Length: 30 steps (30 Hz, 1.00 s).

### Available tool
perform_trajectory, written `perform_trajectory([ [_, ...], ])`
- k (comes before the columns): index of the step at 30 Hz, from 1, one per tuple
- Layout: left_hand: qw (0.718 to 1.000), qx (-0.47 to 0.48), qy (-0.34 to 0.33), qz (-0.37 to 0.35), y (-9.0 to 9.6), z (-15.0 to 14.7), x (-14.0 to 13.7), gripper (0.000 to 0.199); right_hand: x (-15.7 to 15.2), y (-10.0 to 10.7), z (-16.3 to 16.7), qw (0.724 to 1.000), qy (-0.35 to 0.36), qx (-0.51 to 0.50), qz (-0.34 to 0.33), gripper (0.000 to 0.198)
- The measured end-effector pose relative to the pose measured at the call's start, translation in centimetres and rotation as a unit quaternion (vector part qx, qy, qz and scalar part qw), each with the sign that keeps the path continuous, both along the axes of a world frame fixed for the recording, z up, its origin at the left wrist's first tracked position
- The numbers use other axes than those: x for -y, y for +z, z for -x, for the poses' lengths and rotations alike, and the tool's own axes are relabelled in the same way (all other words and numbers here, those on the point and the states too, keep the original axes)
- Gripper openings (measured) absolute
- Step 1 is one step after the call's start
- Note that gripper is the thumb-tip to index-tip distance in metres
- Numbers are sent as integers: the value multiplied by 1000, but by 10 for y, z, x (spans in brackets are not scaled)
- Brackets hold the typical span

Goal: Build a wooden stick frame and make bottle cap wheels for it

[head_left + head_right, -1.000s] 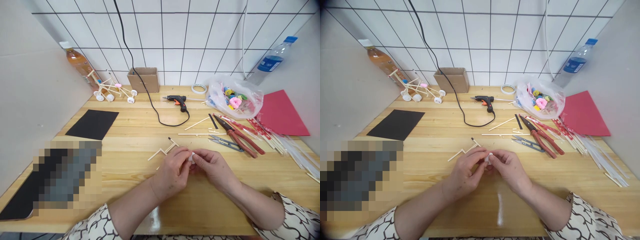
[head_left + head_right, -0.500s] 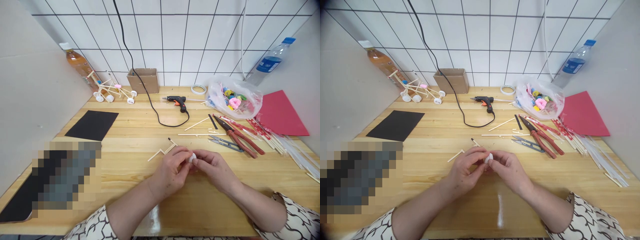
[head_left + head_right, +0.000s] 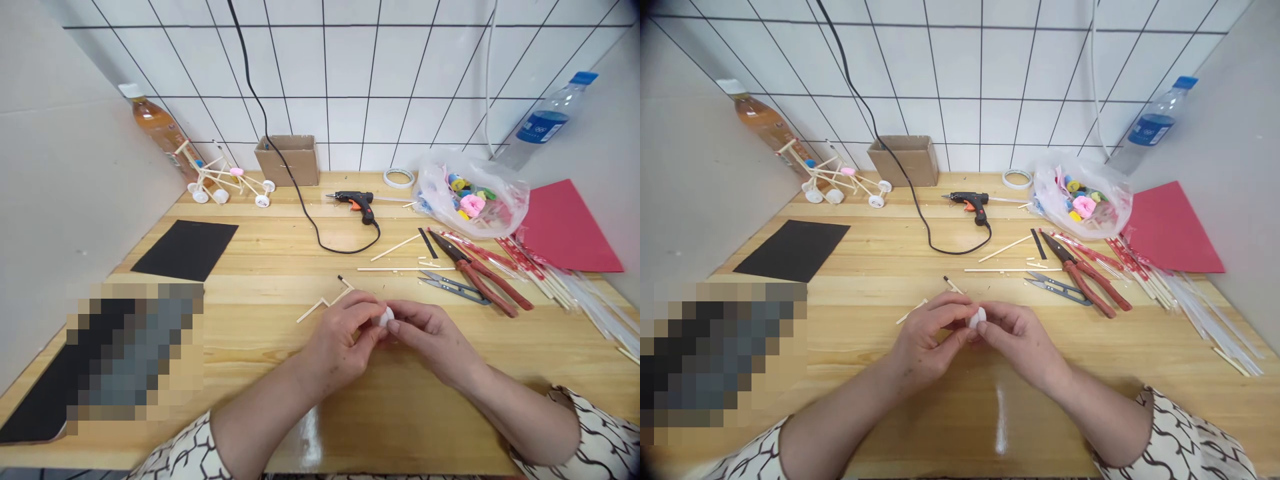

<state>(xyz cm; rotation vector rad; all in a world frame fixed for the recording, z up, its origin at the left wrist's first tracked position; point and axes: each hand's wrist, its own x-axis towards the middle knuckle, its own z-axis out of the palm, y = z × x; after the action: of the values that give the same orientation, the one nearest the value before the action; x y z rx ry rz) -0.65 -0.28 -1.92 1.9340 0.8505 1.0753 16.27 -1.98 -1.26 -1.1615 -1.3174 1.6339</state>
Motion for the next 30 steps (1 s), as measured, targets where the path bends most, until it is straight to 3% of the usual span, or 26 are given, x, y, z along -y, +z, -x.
perform_trajectory([
  [9, 999, -12, -14, -30, -5, -1, 0, 19, 1, -1, 2, 1000, -17, -14, 17, 29],
  [30, 984, -147, -7, -97, -1, -5, 5, 17, 0, 6, 11, 982, 16, 158, -103, 28],
])
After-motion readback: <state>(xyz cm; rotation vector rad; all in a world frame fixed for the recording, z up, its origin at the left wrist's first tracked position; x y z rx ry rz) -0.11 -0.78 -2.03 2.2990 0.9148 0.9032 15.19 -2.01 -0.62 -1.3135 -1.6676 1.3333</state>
